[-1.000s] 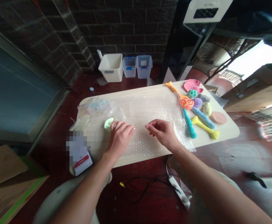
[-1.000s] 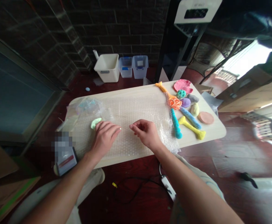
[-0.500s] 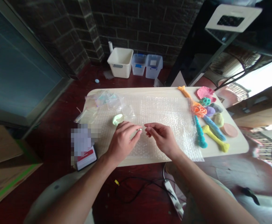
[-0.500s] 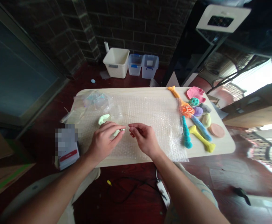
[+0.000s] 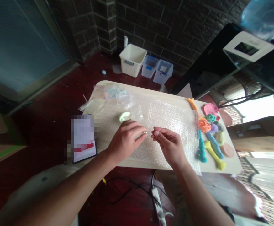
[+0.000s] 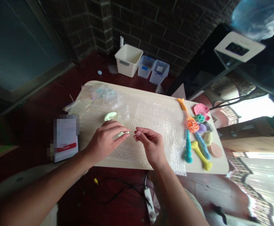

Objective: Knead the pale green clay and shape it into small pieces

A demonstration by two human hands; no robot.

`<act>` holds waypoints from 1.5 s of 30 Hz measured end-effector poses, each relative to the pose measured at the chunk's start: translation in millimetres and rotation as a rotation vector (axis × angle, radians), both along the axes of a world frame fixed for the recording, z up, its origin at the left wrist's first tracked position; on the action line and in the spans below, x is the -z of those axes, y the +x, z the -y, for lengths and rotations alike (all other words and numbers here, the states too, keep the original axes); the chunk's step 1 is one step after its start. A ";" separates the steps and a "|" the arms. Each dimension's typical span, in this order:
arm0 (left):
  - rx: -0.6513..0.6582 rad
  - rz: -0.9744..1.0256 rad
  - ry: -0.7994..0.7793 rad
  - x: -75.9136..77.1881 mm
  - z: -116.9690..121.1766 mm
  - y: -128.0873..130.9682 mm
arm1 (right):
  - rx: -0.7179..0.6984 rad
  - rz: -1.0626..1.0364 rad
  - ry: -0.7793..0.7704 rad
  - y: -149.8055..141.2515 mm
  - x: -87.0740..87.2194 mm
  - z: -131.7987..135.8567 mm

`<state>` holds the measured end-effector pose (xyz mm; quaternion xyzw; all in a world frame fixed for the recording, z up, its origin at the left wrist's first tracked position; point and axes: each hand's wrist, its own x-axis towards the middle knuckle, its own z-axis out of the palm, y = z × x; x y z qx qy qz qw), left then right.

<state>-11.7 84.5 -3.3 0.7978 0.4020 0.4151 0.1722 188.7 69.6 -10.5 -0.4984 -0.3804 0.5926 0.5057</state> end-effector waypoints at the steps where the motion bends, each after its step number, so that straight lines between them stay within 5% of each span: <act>1: -0.004 -0.003 0.001 0.2 0.1 0.1 | 0.007 -0.009 -0.015 -1.1 -0.8 -0.2; 30: 0.006 0.105 -0.040 -0.6 3.0 9.7 | -0.077 -0.060 -0.058 4.5 -17.6 6.9; 45: 0.066 0.174 -0.016 -2.0 8.2 10.4 | -0.117 0.012 0.034 6.8 -9.4 11.2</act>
